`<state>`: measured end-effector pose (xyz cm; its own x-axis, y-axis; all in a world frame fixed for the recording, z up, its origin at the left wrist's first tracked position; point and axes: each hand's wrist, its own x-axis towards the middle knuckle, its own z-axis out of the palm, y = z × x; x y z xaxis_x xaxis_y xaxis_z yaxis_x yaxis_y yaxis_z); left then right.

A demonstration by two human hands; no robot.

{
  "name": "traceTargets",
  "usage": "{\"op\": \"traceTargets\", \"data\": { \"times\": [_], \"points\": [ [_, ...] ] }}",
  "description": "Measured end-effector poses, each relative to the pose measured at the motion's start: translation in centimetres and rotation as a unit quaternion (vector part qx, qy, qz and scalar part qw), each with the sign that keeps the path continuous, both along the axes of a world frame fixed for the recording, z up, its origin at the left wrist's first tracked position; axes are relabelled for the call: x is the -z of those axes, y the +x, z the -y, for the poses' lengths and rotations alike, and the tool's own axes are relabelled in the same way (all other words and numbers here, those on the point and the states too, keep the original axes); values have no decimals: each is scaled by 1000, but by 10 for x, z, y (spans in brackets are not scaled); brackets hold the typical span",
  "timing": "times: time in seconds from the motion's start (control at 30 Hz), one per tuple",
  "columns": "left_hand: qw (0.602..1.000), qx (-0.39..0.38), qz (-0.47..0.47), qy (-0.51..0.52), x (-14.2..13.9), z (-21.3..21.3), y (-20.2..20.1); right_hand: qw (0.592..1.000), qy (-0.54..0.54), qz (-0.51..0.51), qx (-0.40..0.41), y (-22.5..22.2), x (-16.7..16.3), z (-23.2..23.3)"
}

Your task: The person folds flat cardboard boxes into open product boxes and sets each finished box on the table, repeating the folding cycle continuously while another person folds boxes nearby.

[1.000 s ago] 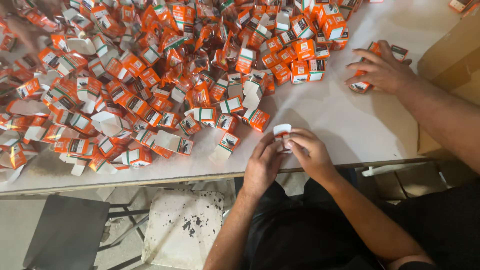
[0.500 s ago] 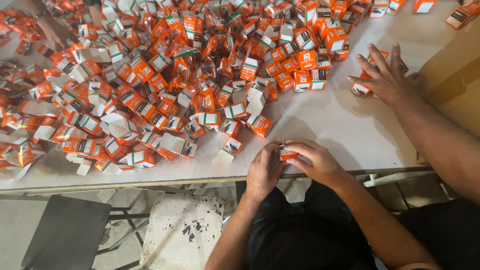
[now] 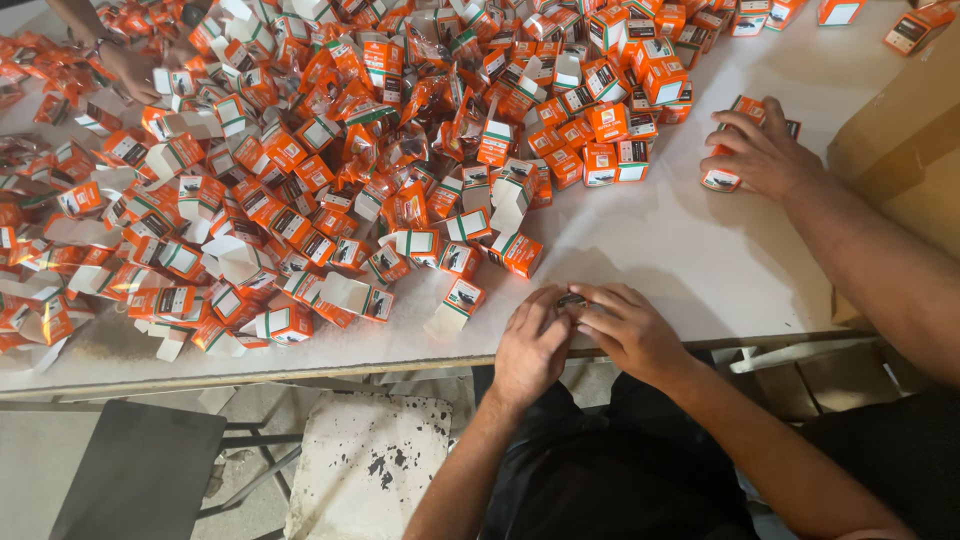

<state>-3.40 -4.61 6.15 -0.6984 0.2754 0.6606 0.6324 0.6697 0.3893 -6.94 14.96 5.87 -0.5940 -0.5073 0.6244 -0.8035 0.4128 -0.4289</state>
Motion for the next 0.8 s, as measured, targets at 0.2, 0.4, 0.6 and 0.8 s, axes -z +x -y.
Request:
{"op": "traceTargets", "data": {
  "times": [0.2, 0.4, 0.6, 0.8],
  "points": [
    [996, 12, 59, 71, 4, -3, -5, 997, -57, -10, 53, -1, 11, -2],
    [997, 14, 44, 67, -1, -4, 2, 994, 23, -70, 84, -8, -3, -1],
    [976, -212, -26, 41, -17, 55, 18, 964, 9, -121, 235, -77, -52, 2],
    [969, -220, 115, -15, -6, 80, -9, 970, 95, -187, 125, -218, -74, 127]
  ]
}}
